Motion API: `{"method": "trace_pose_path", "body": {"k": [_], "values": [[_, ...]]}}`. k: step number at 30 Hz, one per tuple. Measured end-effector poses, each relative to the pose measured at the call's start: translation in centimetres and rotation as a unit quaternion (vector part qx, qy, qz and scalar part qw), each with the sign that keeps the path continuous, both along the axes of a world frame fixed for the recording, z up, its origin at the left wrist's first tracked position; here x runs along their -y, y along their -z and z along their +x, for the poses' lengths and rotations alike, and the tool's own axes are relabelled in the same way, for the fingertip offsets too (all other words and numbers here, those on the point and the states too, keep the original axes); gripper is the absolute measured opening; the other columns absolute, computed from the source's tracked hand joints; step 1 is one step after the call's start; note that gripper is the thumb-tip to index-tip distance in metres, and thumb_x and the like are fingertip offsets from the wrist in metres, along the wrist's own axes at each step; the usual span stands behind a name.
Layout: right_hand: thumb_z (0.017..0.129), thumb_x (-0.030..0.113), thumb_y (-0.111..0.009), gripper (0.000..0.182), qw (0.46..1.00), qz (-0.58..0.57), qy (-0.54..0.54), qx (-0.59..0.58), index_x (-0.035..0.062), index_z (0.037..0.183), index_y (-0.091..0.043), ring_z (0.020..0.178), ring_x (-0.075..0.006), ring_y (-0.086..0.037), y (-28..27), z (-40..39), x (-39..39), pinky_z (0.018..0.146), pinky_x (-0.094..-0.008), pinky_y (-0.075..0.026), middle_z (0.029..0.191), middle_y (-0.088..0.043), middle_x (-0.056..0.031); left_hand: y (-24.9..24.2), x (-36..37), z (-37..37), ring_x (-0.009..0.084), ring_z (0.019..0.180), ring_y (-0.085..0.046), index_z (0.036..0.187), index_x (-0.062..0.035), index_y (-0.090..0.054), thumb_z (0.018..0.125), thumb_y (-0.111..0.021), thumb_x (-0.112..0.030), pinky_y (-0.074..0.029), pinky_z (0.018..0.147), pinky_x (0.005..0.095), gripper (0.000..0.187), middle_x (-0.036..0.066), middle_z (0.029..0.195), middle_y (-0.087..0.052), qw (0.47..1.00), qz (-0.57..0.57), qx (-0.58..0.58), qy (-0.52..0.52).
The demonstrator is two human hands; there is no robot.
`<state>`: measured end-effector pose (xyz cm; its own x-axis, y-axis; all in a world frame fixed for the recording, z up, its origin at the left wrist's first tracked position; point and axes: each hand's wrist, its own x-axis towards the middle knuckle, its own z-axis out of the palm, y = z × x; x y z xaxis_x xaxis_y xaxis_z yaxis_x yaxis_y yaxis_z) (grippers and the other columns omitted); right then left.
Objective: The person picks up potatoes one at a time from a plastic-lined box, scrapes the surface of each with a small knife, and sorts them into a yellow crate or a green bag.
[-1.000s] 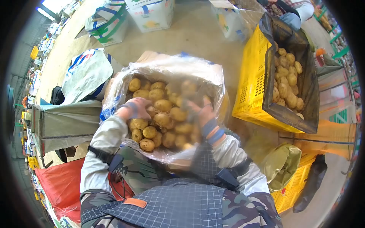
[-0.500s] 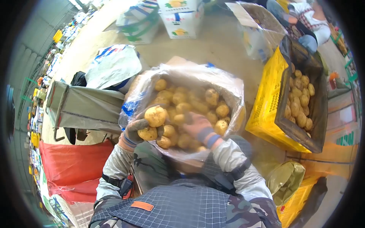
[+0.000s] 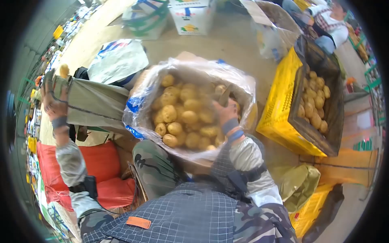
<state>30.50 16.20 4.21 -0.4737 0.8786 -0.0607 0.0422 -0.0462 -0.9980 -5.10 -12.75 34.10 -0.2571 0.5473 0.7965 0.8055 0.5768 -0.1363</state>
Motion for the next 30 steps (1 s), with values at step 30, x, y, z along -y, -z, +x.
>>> {"method": "trace_pose_path", "body": {"k": [30], "values": [[0.093,0.014,-0.068,0.020,0.991,-0.099,0.063,-0.067,0.0047,0.111,-0.066,0.050,-0.0109,-0.055,0.1,1.0,-2.3,0.042,-0.0259,-0.043,0.081,-0.068,-0.0062,2.3,4.0,9.4,0.0248,0.091,-0.066,0.108,-0.0029,-0.066,0.083,-0.070,-0.002,-0.054,0.080,0.0361,0.025,0.012,0.104,-0.067,0.995,0.002,0.047,0.084]]}}
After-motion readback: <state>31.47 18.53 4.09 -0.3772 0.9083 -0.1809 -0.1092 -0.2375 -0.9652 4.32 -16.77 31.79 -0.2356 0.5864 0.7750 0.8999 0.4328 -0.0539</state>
